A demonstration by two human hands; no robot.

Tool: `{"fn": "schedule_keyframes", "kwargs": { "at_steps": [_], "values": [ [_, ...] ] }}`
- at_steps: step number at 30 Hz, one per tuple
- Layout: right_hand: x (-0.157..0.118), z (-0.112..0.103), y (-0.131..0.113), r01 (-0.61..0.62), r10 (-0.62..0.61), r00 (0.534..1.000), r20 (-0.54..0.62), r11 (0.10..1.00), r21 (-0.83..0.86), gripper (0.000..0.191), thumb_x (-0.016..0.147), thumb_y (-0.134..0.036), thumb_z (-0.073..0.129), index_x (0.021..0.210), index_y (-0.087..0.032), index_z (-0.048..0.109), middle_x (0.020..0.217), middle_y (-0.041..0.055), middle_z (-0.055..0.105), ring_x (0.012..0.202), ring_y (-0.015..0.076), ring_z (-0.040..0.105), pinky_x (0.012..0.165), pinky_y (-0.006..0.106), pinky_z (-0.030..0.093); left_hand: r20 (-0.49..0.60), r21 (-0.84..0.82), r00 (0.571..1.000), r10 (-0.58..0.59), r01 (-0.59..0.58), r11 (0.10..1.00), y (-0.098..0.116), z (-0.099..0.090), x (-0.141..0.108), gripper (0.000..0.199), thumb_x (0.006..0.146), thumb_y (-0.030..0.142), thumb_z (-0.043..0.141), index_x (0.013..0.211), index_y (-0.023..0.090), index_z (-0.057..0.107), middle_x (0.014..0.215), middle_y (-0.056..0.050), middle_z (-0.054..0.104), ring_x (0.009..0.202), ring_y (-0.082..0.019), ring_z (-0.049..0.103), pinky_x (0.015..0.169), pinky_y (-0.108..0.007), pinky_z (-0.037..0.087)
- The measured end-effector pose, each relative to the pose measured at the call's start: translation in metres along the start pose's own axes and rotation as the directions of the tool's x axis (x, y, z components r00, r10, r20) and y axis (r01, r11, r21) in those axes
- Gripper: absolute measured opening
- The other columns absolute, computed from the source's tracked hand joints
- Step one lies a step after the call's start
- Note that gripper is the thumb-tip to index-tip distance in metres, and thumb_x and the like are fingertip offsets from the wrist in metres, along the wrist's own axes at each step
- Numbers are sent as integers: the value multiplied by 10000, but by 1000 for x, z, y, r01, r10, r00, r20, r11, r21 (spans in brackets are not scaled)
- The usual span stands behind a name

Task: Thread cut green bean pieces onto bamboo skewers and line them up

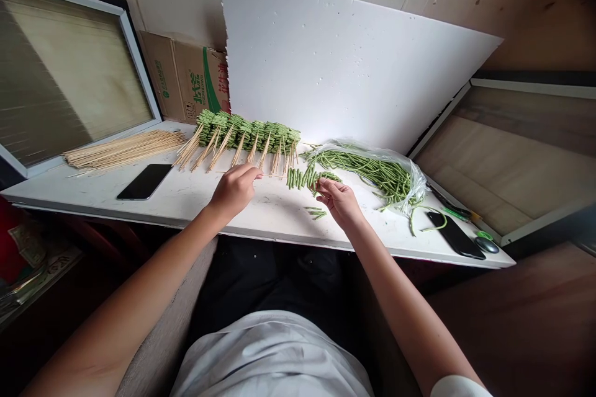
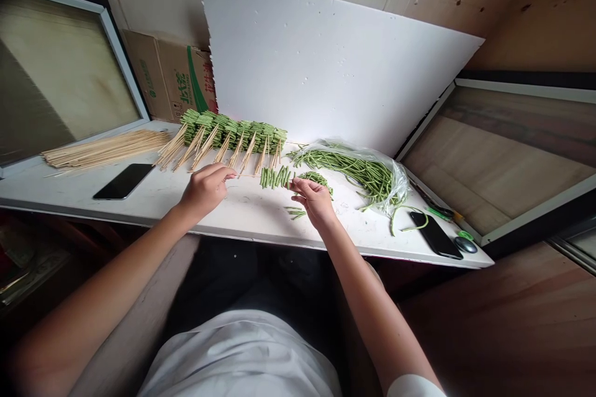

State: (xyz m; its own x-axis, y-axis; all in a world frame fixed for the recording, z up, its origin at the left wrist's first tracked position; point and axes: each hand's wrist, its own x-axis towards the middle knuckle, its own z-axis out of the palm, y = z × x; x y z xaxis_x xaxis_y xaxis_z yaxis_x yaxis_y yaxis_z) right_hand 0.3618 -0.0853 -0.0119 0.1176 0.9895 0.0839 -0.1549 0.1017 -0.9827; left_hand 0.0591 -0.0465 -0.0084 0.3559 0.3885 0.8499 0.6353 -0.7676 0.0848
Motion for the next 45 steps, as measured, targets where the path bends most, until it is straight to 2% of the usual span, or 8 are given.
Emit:
{"fn": "schedule_keyframes", "kwargs": {
  "at_steps": [7, 14, 23, 29, 38, 45],
  "values": [
    [-1, 2, 4, -21, 24, 999, -31, 997, 72, 373, 670, -522, 956, 864, -234, 820, 919, 66, 818, 957, 252, 770, 763, 319, 609, -35, 41, 998, 47, -46, 998, 2, 5, -2, 443, 772, -115, 392, 901, 164, 711, 856, -70, 729, 834, -224, 695, 756, -340, 570],
    [-2, 1, 6, -2, 4, 1000, -15, 996, 86, 359, 686, -519, 960, 844, -228, 823, 896, 57, 809, 957, 241, 766, 769, 308, 609, -94, 52, 990, 109, -104, 993, 3, 7, -2, 437, 764, -130, 388, 892, 153, 696, 843, -66, 726, 821, -218, 700, 723, -321, 572],
    [-3, 4, 8, -17, 21, 999, -35, 995, 102, 368, 660, -503, 973, 839, -222, 817, 859, 47, 801, 892, 220, 760, 752, 305, 596, -112, 68, 985, 129, -122, 990, 4, 7, -1, 429, 766, -125, 392, 880, 157, 695, 814, -57, 709, 777, -215, 678, 693, -320, 553],
    [-4, 6, 7, -47, 50, 998, -23, 990, 136, 378, 639, -504, 985, 827, -233, 799, 795, 33, 784, 974, 251, 769, 766, 307, 600, -146, 73, 977, 158, -149, 986, 5, 7, -1, 446, 741, -134, 389, 881, 162, 692, 803, -46, 700, 755, -208, 663, 691, -315, 537],
    [-4, 7, 8, -58, 63, 998, -30, 986, 156, 410, 601, -510, 1004, 803, -237, 773, 733, 9, 755, 902, 230, 765, 772, 318, 612, -137, 70, 974, 181, -172, 983, 7, 7, -1, 452, 737, -135, 384, 889, 164, 688, 812, -48, 711, 762, -212, 664, 698, -322, 540],
    [-3, 5, 11, -66, 70, 997, -26, 990, 128, 410, 617, -519, 995, 806, -238, 764, 730, 8, 751, 952, 254, 775, 797, 338, 614, -115, 65, 978, 173, -167, 984, 5, 8, -2, 451, 740, -129, 389, 898, 163, 695, 821, -52, 723, 773, -214, 679, 705, -326, 552]
  ]
}}
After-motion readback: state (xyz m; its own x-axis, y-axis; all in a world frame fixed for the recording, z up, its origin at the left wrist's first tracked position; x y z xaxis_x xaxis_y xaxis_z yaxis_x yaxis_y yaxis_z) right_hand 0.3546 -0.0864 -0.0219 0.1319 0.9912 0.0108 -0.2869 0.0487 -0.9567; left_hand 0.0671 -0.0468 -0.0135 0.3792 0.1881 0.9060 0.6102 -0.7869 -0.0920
